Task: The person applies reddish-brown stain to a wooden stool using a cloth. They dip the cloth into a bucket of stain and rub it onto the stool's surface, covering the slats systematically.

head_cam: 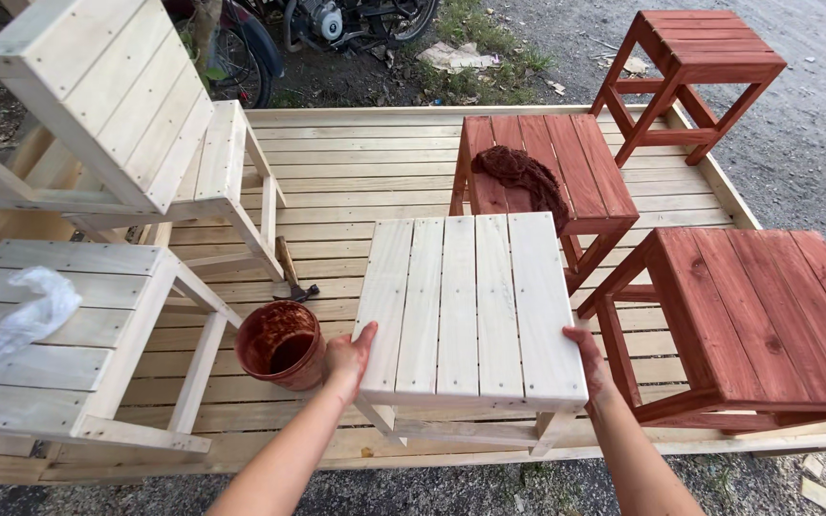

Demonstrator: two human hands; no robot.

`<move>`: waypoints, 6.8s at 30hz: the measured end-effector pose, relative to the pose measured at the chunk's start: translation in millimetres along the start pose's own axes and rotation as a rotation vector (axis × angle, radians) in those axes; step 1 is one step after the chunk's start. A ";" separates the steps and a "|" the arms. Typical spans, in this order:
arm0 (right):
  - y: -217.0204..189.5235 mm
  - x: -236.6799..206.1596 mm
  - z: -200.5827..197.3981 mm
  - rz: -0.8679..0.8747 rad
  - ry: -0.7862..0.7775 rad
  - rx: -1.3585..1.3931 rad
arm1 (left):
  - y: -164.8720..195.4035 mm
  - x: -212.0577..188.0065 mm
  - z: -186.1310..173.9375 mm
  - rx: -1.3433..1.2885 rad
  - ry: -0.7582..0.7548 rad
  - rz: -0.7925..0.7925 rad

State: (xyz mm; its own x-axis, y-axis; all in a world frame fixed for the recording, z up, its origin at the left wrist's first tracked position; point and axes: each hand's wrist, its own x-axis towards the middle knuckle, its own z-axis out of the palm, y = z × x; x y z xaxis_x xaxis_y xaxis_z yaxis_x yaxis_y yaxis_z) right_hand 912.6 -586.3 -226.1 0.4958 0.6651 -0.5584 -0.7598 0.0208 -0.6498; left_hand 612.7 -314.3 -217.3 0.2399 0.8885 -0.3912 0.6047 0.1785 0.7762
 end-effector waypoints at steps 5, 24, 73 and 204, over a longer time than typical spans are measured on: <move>13.3 17.9 -35.0 0.058 0.131 -0.203 | -20.4 -5.4 39.0 0.093 -0.056 -0.110; -121.4 88.1 -3.5 -0.264 0.359 -0.274 | 151.6 67.5 130.2 0.598 -0.014 0.674; -219.9 284.0 49.8 -0.427 0.374 -0.291 | 286.1 227.2 252.3 0.435 -0.332 0.539; 12.1 -13.7 28.7 -0.822 0.259 -1.873 | 115.1 21.0 194.1 0.899 -0.158 0.720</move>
State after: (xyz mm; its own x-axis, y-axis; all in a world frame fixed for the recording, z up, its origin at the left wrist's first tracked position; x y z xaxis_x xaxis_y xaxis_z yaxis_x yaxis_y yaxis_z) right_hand 884.5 -573.7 -211.5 0.5853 0.7986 0.1401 0.7996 -0.5400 -0.2627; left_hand 834.8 -357.0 -232.1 0.8011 0.5885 -0.1093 0.5958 -0.7669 0.2383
